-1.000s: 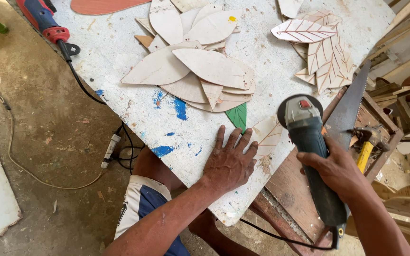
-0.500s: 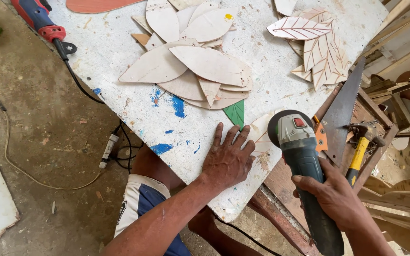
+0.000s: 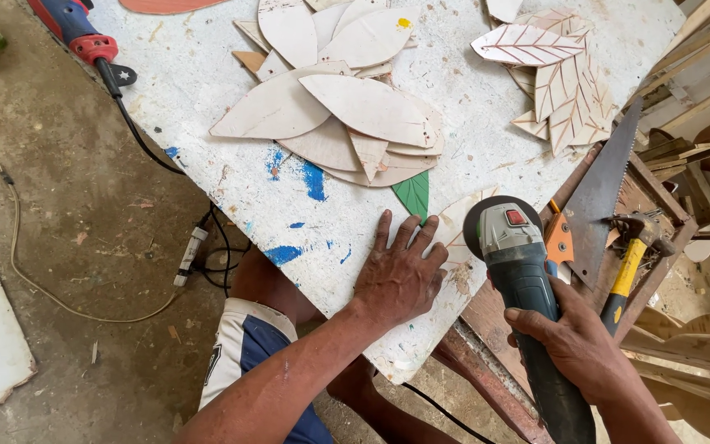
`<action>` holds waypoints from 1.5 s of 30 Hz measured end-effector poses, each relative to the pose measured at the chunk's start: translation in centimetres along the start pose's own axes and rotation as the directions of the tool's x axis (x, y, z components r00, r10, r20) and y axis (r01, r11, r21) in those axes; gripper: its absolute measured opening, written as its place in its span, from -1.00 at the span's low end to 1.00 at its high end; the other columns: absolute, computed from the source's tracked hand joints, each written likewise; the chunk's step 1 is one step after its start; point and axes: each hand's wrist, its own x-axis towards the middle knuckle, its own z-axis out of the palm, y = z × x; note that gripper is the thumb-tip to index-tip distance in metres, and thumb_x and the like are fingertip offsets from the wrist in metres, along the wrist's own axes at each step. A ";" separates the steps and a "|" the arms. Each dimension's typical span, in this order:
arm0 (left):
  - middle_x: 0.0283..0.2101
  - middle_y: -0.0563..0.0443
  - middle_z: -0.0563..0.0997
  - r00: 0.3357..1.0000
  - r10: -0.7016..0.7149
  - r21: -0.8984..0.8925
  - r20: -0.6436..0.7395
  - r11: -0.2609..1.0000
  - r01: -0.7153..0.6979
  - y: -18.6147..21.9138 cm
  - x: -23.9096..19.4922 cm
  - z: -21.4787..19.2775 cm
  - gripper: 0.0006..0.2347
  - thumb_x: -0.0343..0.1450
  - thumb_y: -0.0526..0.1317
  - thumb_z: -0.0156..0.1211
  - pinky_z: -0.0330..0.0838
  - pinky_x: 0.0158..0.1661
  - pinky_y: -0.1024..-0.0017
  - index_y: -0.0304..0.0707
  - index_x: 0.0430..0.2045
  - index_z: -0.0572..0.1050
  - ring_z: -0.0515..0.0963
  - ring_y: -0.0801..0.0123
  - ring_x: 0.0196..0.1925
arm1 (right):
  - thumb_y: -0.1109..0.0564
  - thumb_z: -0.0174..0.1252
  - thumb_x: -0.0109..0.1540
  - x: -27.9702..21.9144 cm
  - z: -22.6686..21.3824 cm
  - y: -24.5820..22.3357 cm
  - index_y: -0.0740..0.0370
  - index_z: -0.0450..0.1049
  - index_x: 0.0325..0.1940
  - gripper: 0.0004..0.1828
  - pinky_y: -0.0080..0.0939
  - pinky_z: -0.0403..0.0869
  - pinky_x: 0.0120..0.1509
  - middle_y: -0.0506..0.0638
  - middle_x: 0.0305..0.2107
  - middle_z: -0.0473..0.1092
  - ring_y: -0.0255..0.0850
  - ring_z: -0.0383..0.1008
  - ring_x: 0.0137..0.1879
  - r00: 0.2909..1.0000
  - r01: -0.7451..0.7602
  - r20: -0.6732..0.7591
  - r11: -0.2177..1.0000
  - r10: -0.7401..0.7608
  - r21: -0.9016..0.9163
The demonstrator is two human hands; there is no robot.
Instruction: Sanding and shaping the edges of wooden leaf-shaped cutouts using a handheld angle grinder
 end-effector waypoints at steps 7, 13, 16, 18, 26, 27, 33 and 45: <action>0.34 -0.23 0.42 1.000 0.003 -0.015 -0.027 1.000 -0.003 0.0 0.1 -0.1 -0.79 0.43 -0.11 0.08 -0.10 0.41 -0.30 -0.12 -0.13 0.51 0.28 -0.09 0.39 | 0.22 0.25 0.23 0.9 -0.1 -0.2 0.35 0.43 0.06 -0.67 0.09 0.41 -0.26 0.35 -0.34 0.43 0.15 0.57 -0.27 1.000 0.029 0.002 1.000 -0.029 0.002; 0.35 -0.20 0.41 1.000 0.001 0.008 -0.014 1.000 -0.001 0.0 0.0 0.0 -0.77 0.44 -0.09 0.07 -0.10 0.41 -0.31 -0.12 -0.11 0.51 0.29 -0.08 0.39 | 0.20 0.25 0.24 1.4 -0.1 -1.5 0.29 0.44 0.14 -0.61 0.05 0.39 -0.22 0.34 -0.31 0.45 0.11 0.56 -0.24 0.999 0.051 -0.008 0.998 -0.051 -0.047; 0.33 -0.20 0.43 0.999 0.002 -0.001 -0.033 1.000 -0.002 -0.1 0.1 0.0 -0.77 0.43 -0.09 0.10 -0.10 0.41 -0.31 -0.14 -0.13 0.50 0.30 -0.07 0.37 | 0.16 0.25 0.24 1.7 -0.1 -2.5 0.23 0.42 0.18 -0.58 0.05 0.41 -0.25 0.32 -0.32 0.48 0.08 0.58 -0.23 0.998 0.067 -0.004 0.994 -0.068 -0.089; 0.33 -0.21 0.44 0.999 0.012 -0.002 -0.051 1.000 -0.012 -0.1 0.1 0.0 -0.77 0.43 -0.10 0.08 -0.07 0.40 -0.33 -0.16 -0.12 0.51 0.32 -0.09 0.36 | 0.10 0.23 0.23 1.8 0.0 -3.1 0.23 0.39 0.24 -0.51 0.05 0.39 -0.14 0.35 -0.27 0.52 0.08 0.54 -0.18 0.998 0.061 -0.010 0.987 -0.063 -0.150; 0.41 -0.13 0.36 1.000 0.000 0.017 -0.024 1.000 0.001 0.2 0.0 0.4 -0.70 0.48 -0.04 0.00 -0.11 0.40 -0.34 -0.10 0.02 0.48 0.26 -0.09 0.40 | 0.18 0.16 0.26 -0.9 -1.1 -4.0 0.11 0.31 0.42 -0.39 0.13 0.39 -0.17 0.40 -0.30 0.47 0.15 0.41 -0.28 0.988 0.120 -0.092 0.993 -0.121 -0.016; 0.45 -0.08 0.31 1.000 -0.004 0.032 -0.020 0.999 0.005 0.1 0.1 0.6 -0.65 0.52 0.02 -0.05 -0.12 0.40 -0.37 -0.09 0.12 0.46 0.23 -0.08 0.43 | 0.22 0.16 0.27 -1.7 -1.2 -4.0 0.12 0.34 0.39 -0.43 0.12 0.36 -0.24 0.41 -0.37 0.43 0.16 0.37 -0.37 0.985 0.138 -0.115 0.989 -0.131 0.056; 0.21 -0.25 0.48 0.999 -0.015 -0.013 -0.047 1.000 0.014 0.1 -2.5 -0.6 -0.77 0.51 -0.08 0.08 0.05 0.36 -0.30 -0.14 -0.08 0.55 0.36 -0.13 0.31 | 0.27 0.16 0.27 -3.5 -1.3 -0.7 0.13 0.22 0.52 -0.29 0.29 0.44 -0.14 0.56 -0.23 0.48 0.31 0.42 -0.25 0.996 -0.018 -0.082 0.996 0.025 0.091; 0.13 -0.11 0.56 0.993 -0.005 0.055 -0.116 0.998 0.011 0.3 -1.9 0.3 -0.90 0.43 -0.24 0.11 0.08 0.29 -0.33 -0.12 -0.35 0.59 0.38 -0.06 0.20 | 0.18 0.25 0.21 -2.1 1.1 1.8 0.26 0.43 0.23 -0.51 0.07 0.35 -0.23 0.43 -0.39 0.47 0.15 0.45 -0.32 1.000 0.024 -0.005 0.998 -0.024 0.065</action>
